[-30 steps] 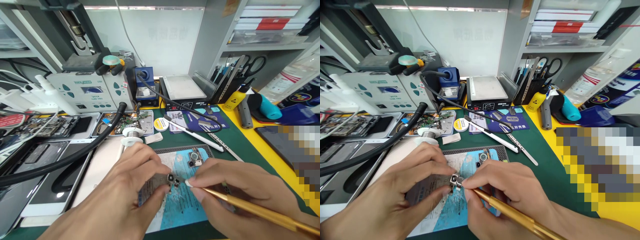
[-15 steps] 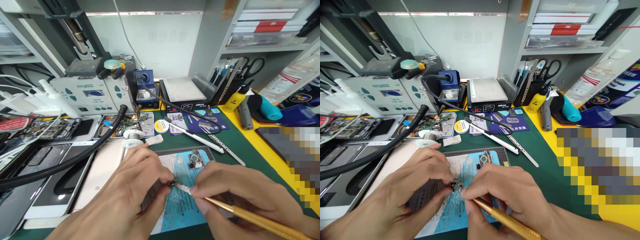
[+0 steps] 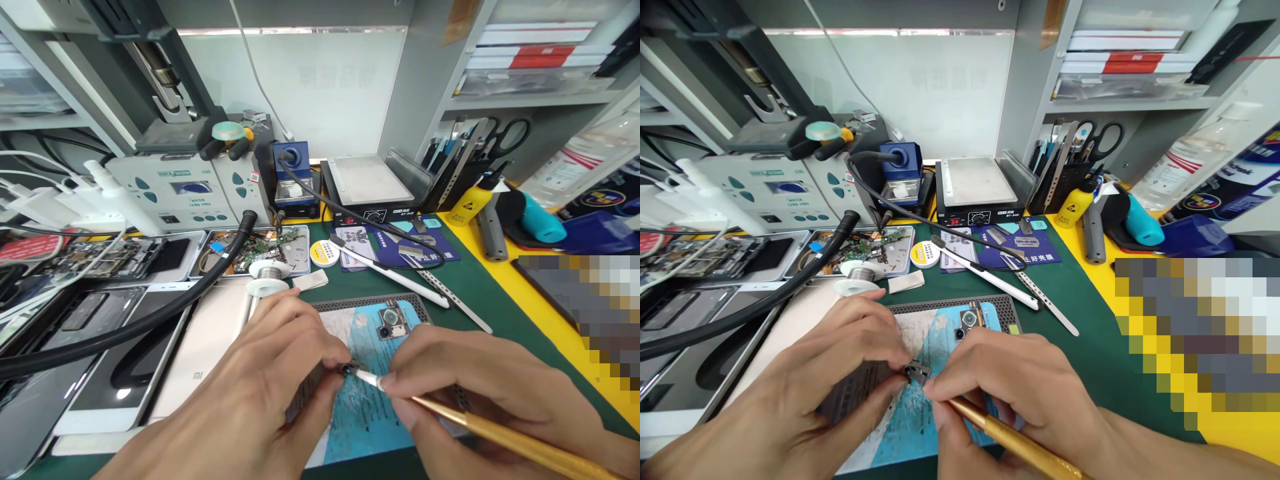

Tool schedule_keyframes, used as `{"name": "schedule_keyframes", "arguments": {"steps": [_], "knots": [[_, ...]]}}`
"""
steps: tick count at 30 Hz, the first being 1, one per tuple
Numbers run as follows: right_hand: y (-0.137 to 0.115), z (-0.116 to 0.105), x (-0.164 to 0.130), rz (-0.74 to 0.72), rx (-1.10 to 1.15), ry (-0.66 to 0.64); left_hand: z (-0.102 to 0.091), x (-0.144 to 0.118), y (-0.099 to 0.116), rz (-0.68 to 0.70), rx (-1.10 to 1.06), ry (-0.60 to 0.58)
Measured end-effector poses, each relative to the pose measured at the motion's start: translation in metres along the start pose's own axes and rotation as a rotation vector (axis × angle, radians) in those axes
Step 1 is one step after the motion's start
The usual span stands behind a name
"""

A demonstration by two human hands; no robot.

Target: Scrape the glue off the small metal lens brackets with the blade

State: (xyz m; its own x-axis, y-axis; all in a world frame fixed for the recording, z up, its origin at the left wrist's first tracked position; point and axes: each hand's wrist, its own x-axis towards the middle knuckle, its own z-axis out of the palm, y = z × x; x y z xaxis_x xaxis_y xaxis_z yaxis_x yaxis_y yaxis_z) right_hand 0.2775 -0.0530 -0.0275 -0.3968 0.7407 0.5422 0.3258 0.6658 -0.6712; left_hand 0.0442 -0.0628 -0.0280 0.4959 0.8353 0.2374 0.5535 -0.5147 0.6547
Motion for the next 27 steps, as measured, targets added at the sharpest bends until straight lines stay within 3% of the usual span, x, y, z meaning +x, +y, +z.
{"name": "schedule_keyframes", "arguments": {"steps": [14,19,27], "knots": [[-0.002,-0.002,-0.003,0.069,-0.031,-0.042,0.0,-0.001,0.0,-0.015,0.006,-0.011],[-0.001,0.001,0.001,0.033,-0.024,-0.008,0.001,0.0,0.0,-0.017,0.018,-0.011],[0.002,-0.001,0.009,-0.02,0.007,-0.081,0.001,-0.002,-0.001,-0.027,0.014,-0.013]]}}
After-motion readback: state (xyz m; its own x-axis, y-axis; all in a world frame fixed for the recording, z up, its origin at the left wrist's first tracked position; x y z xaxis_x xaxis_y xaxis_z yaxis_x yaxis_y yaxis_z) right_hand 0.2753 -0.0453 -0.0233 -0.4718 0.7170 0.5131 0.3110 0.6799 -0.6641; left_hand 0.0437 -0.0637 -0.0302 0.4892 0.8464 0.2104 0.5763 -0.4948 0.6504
